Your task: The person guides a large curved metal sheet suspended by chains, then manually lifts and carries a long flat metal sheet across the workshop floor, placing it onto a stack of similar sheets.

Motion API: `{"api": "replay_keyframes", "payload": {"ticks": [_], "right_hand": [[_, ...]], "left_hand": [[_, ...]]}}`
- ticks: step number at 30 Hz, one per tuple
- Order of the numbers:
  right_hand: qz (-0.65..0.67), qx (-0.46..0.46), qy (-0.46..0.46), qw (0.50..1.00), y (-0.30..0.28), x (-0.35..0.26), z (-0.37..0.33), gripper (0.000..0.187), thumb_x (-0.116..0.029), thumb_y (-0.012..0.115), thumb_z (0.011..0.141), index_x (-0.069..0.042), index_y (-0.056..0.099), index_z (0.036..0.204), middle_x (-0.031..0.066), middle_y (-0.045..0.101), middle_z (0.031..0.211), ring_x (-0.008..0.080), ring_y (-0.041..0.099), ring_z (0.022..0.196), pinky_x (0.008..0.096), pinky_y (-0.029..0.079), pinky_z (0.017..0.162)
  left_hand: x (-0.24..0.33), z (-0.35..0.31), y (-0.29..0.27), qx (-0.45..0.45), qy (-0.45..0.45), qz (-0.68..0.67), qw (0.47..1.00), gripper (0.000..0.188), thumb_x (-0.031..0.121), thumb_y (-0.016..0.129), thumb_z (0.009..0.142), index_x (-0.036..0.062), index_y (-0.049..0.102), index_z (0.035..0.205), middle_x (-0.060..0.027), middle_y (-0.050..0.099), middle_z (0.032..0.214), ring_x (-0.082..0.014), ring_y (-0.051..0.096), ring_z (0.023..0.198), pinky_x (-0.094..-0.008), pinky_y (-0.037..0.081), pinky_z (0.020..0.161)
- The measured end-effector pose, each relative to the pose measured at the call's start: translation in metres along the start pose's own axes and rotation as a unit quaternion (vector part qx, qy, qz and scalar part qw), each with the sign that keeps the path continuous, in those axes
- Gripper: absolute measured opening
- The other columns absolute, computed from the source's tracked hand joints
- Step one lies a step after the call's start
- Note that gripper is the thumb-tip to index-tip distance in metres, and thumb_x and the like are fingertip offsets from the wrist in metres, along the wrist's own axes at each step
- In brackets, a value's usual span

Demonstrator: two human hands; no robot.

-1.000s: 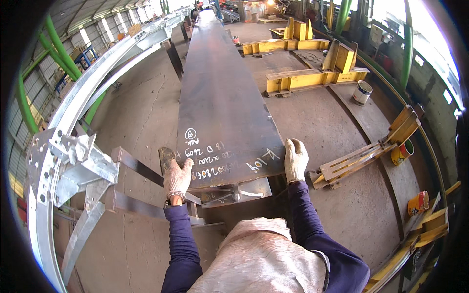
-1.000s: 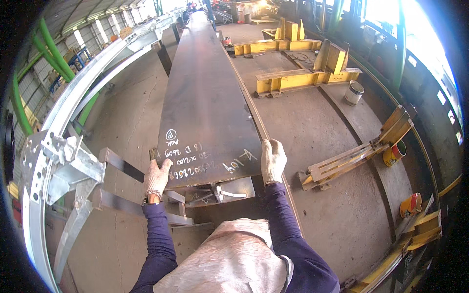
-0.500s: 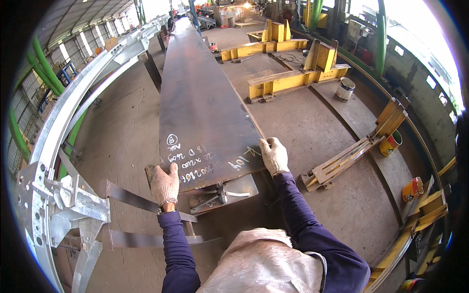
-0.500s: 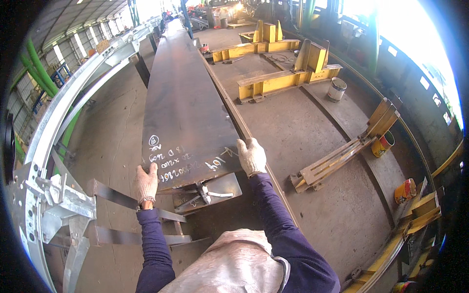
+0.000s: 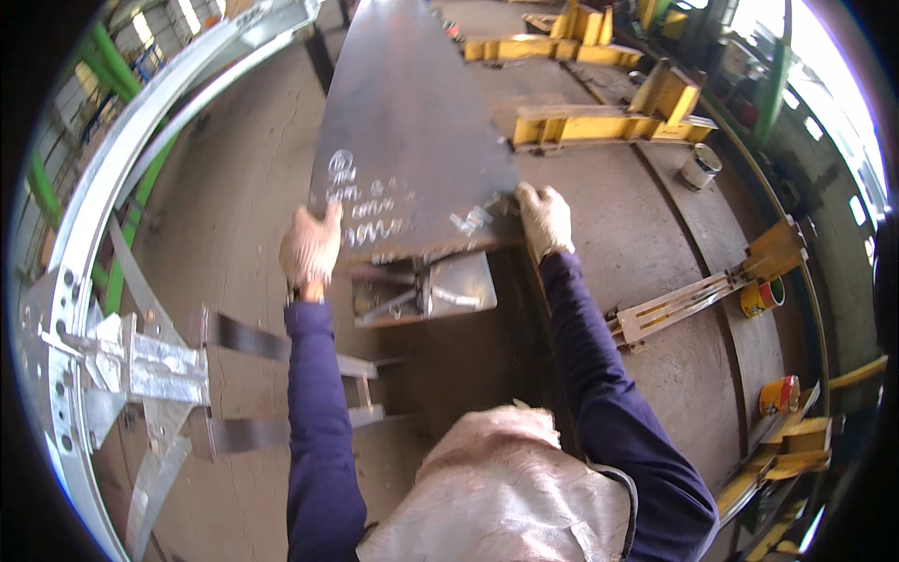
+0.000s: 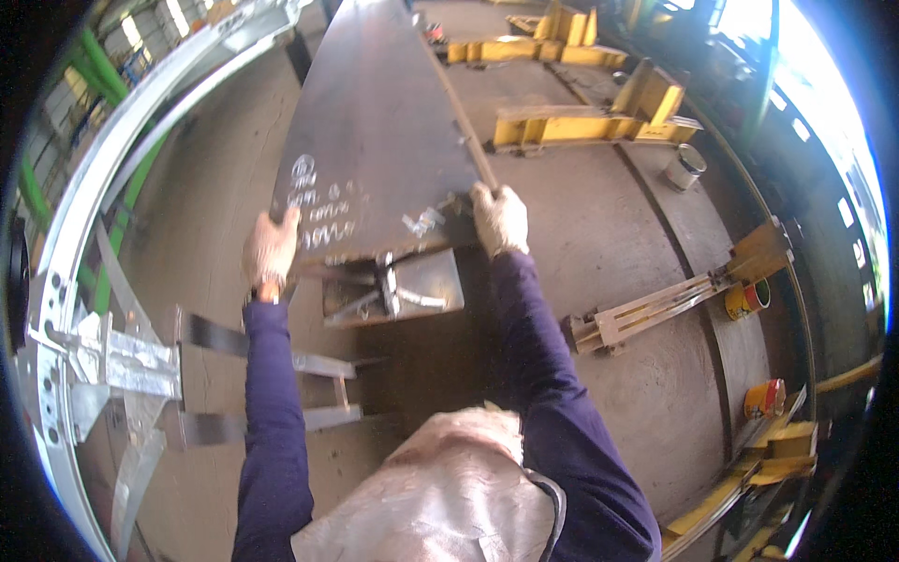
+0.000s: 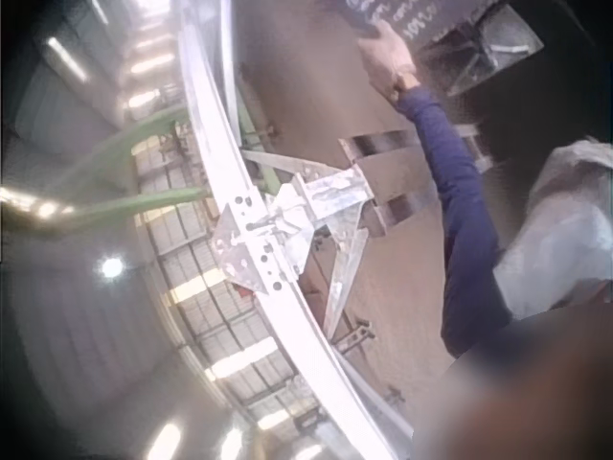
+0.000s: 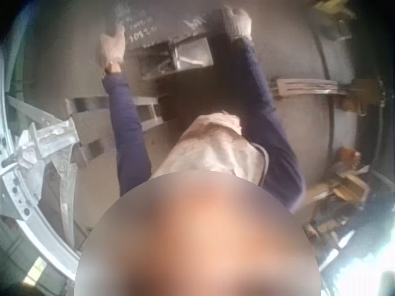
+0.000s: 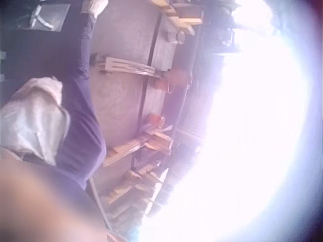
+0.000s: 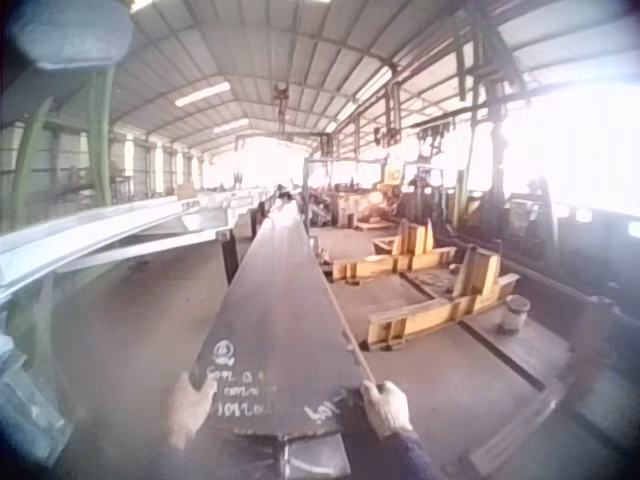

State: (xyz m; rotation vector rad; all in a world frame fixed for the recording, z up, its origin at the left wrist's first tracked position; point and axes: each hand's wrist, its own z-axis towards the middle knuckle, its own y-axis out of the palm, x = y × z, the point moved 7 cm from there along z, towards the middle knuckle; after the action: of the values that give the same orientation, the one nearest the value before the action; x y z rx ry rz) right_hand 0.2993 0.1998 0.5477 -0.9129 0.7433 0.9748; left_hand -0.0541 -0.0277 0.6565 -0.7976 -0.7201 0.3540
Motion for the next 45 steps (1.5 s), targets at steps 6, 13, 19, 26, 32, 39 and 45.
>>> {"api": "replay_keyframes", "payload": {"ticks": [6, 13, 19, 26, 32, 39, 45], "right_hand": [[0.025, 0.044, -0.054, 0.997, -0.005, -0.039, 0.047, 0.056, -0.048, 0.062, 0.095, 0.007, 0.07, 0.098, 0.0303, 0.071, 0.097, 0.0446, 0.069, 0.097, 0.0448, 0.053, 0.088], [0.016, 0.048, -0.07, 0.996, 0.009, -0.084, 0.07, 0.056, -0.05, 0.063, 0.094, 0.005, 0.074, 0.101, 0.0258, 0.074, 0.098, 0.0387, 0.072, 0.096, 0.0422, 0.054, 0.089], [0.068, 0.031, -0.075, 0.994, 0.036, -0.098, 0.087, 0.056, -0.05, 0.066, 0.094, 0.005, 0.073, 0.103, 0.027, 0.074, 0.098, 0.0393, 0.073, 0.096, 0.0416, 0.055, 0.09], [0.019, 0.061, -0.086, 0.994, 0.068, -0.082, 0.094, 0.06, -0.05, 0.069, 0.093, 0.003, 0.067, 0.12, 0.0239, 0.074, 0.102, 0.0387, 0.072, 0.099, 0.0429, 0.055, 0.09], [-0.011, 0.076, -0.105, 0.991, 0.091, -0.075, 0.104, 0.058, -0.048, 0.071, 0.093, 0.002, 0.068, 0.121, 0.0217, 0.075, 0.103, 0.0363, 0.073, 0.099, 0.0412, 0.055, 0.09], [0.015, 0.078, -0.135, 0.988, 0.104, -0.082, 0.116, 0.052, -0.046, 0.07, 0.094, 0.001, 0.07, 0.115, 0.0232, 0.075, 0.101, 0.0369, 0.074, 0.093, 0.0421, 0.056, 0.087], [0.053, 0.086, -0.113, 0.988, 0.109, -0.091, 0.121, 0.045, -0.041, 0.07, 0.094, 0.002, 0.073, 0.108, 0.0221, 0.075, 0.103, 0.0342, 0.072, 0.096, 0.0404, 0.054, 0.091]], "left_hand": [[0.024, 0.053, -0.026, -0.004, -0.014, 0.007, 1.0, 0.078, 0.067, 0.06, 0.087, -0.0014, 0.069, 0.122, -0.0265, 0.073, 0.118, -0.0432, 0.069, 0.113, -0.0494, 0.054, 0.096], [0.017, 0.115, -0.027, -0.011, -0.003, 0.028, 1.0, 0.075, 0.067, 0.06, 0.09, -0.0022, 0.073, 0.116, -0.0223, 0.076, 0.104, -0.0372, 0.073, 0.105, -0.046, 0.056, 0.092], [0.015, 0.156, -0.01, -0.039, 0.007, -0.014, 0.999, 0.073, 0.066, 0.06, 0.089, -0.0029, 0.075, 0.108, -0.0199, 0.078, 0.096, -0.0364, 0.075, 0.1, -0.0452, 0.055, 0.091], [0.007, 0.176, 0.035, -0.04, 0.007, -0.043, 0.998, 0.066, 0.062, 0.066, 0.089, -0.0023, 0.076, 0.101, -0.0168, 0.077, 0.084, -0.0291, 0.076, 0.087, -0.0399, 0.056, 0.081], [-0.007, 0.198, 0.071, -0.058, -0.004, -0.007, 0.998, 0.066, 0.065, 0.063, 0.089, 0.001, 0.076, 0.096, -0.0166, 0.077, 0.086, -0.0307, 0.075, 0.089, -0.0418, 0.055, 0.082], [-0.023, 0.2, 0.071, -0.026, -0.016, -0.011, 0.999, 0.064, 0.065, 0.06, 0.089, 0.0034, 0.077, 0.094, -0.0186, 0.078, 0.089, -0.0359, 0.075, 0.096, -0.045, 0.055, 0.086], [-0.042, 0.189, 0.065, -0.027, -0.042, 0.028, 0.998, 0.073, 0.068, 0.057, 0.091, 0.0016, 0.075, 0.114, -0.0242, 0.075, 0.114, -0.0411, 0.073, 0.109, -0.0492, 0.056, 0.094]]}}
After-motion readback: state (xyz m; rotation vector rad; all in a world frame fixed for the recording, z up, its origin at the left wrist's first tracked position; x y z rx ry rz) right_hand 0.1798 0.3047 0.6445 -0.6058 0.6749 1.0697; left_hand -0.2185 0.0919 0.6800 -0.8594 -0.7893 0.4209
